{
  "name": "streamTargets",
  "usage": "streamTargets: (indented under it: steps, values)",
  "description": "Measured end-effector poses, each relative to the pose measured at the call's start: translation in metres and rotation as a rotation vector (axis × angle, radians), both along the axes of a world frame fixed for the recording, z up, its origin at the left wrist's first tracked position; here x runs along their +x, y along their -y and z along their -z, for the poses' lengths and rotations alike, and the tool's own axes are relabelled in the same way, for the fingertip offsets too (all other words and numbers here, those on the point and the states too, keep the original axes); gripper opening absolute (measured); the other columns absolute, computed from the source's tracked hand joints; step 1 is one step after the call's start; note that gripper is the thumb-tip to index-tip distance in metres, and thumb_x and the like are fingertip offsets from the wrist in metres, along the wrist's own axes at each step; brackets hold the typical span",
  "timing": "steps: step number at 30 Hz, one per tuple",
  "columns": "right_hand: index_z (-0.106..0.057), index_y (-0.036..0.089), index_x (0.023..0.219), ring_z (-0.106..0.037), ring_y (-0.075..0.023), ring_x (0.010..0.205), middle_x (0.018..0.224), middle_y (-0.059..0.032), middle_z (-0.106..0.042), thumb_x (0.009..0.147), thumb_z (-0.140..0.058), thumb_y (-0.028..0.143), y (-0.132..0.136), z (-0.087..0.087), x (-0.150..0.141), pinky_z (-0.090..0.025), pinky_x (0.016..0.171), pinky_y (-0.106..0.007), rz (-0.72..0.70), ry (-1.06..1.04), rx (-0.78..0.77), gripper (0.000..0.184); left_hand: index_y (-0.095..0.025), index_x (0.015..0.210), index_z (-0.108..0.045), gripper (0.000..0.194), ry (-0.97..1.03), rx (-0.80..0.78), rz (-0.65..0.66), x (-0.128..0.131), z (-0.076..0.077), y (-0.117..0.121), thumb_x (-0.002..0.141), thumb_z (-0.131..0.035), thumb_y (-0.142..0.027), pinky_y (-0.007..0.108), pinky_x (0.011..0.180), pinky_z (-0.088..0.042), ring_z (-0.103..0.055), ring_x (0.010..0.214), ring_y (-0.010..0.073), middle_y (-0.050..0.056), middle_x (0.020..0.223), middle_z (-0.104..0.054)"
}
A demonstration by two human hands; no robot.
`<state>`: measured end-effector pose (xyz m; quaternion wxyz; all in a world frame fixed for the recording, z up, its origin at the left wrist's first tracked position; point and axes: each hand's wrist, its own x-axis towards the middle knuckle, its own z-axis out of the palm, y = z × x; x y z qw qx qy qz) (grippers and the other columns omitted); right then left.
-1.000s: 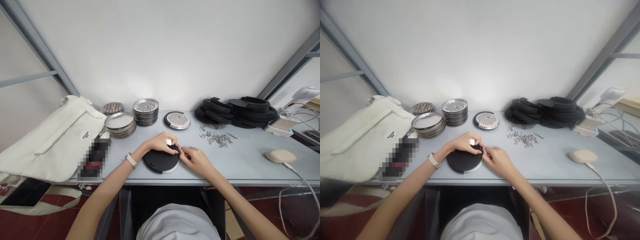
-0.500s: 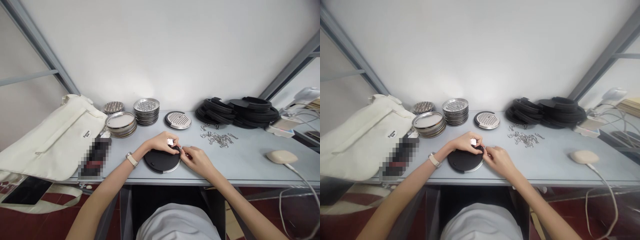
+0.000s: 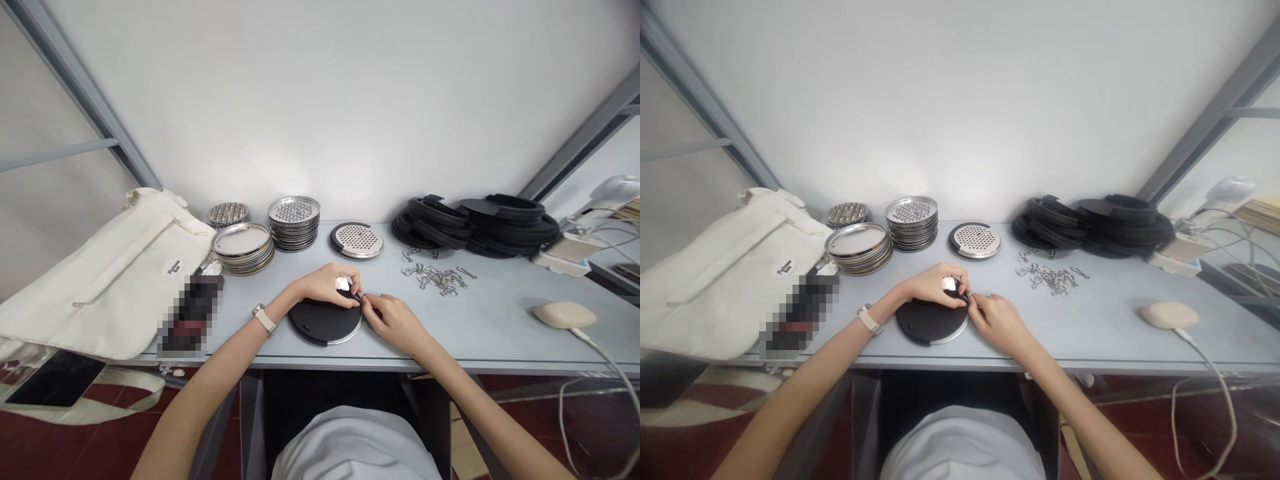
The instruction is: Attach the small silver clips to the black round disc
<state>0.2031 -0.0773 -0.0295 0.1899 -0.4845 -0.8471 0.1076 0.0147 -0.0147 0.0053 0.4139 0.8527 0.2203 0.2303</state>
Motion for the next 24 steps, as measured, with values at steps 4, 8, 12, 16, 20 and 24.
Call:
streamTargets:
  steps: [4, 8, 12, 16, 20, 24]
  values:
    - [-0.049, 0.020, 0.068, -0.050, -0.0136, 0.057, 0.059, -0.0012, -0.056, 0.094, -0.029, 0.030, 0.0000, 0.0001, 0.0002, -0.028, 0.057, -0.024, 0.018, 0.017, 0.004, 0.034, -0.014, 0.074, -0.056, 0.016, 0.010, 0.058, -0.005, -0.0010, -0.0003, 0.0001, 0.063, -0.067, -0.015, 0.021, 0.070, -0.042, -0.055, 0.073, 0.0105, 0.000, 0.078, -0.061]
    - [-0.049, 0.021, 0.068, -0.051, -0.0139, 0.057, 0.060, -0.0010, -0.056, 0.094, -0.029, 0.030, 0.0009, -0.0003, 0.0006, -0.028, 0.057, -0.024, 0.022, 0.023, 0.008, 0.034, -0.014, 0.078, -0.057, 0.018, -0.002, 0.070, -0.014, -0.0019, -0.0013, 0.0003, 0.064, -0.067, -0.017, 0.022, 0.073, -0.043, -0.055, 0.076, 0.0112, 0.001, 0.080, -0.062]
    - [-0.049, 0.021, 0.069, -0.051, -0.0142, 0.057, 0.058, -0.0006, -0.056, 0.094, -0.030, 0.031, 0.0014, -0.0009, 0.0003, -0.027, 0.056, -0.025, 0.046, 0.041, 0.017, 0.033, -0.014, 0.080, -0.057, 0.020, -0.010, 0.080, -0.030, -0.0010, -0.0019, 0.0012, 0.064, -0.067, -0.016, 0.023, 0.075, -0.044, -0.056, 0.078, 0.0118, 0.002, 0.083, -0.062]
    - [-0.051, 0.021, 0.070, -0.053, -0.0148, 0.059, 0.060, -0.0014, -0.058, 0.094, -0.029, 0.031, 0.0005, 0.0006, -0.0011, -0.027, 0.056, -0.025, 0.062, 0.077, 0.035, 0.034, -0.014, 0.080, -0.057, 0.019, -0.014, 0.127, -0.054, 0.0011, -0.0017, 0.0029, 0.063, -0.067, -0.015, 0.023, 0.075, -0.044, -0.056, 0.077, 0.0122, 0.002, 0.082, -0.062]
    - [-0.053, 0.020, 0.075, -0.055, -0.0153, 0.060, 0.062, -0.0030, -0.061, 0.095, -0.027, 0.030, 0.0004, 0.0029, -0.0018, -0.026, 0.056, -0.026, 0.070, 0.129, 0.072, 0.034, -0.015, 0.081, -0.056, 0.021, -0.014, 0.205, -0.083, 0.0029, -0.0002, 0.0033, 0.062, -0.067, -0.016, 0.024, 0.077, -0.043, -0.056, 0.078, 0.0129, 0.001, 0.082, -0.061]
    - [-0.055, 0.019, 0.076, -0.054, -0.0151, 0.057, 0.062, -0.0038, -0.061, 0.094, -0.028, 0.029, 0.0022, 0.0016, -0.0012, -0.025, 0.056, -0.026, 0.079, 0.166, 0.108, 0.034, -0.016, 0.082, -0.056, 0.022, -0.027, 0.261, -0.091, 0.0033, 0.0018, 0.0028, 0.063, -0.066, -0.017, 0.025, 0.079, -0.042, -0.056, 0.080, 0.0136, 0.001, 0.083, -0.061]
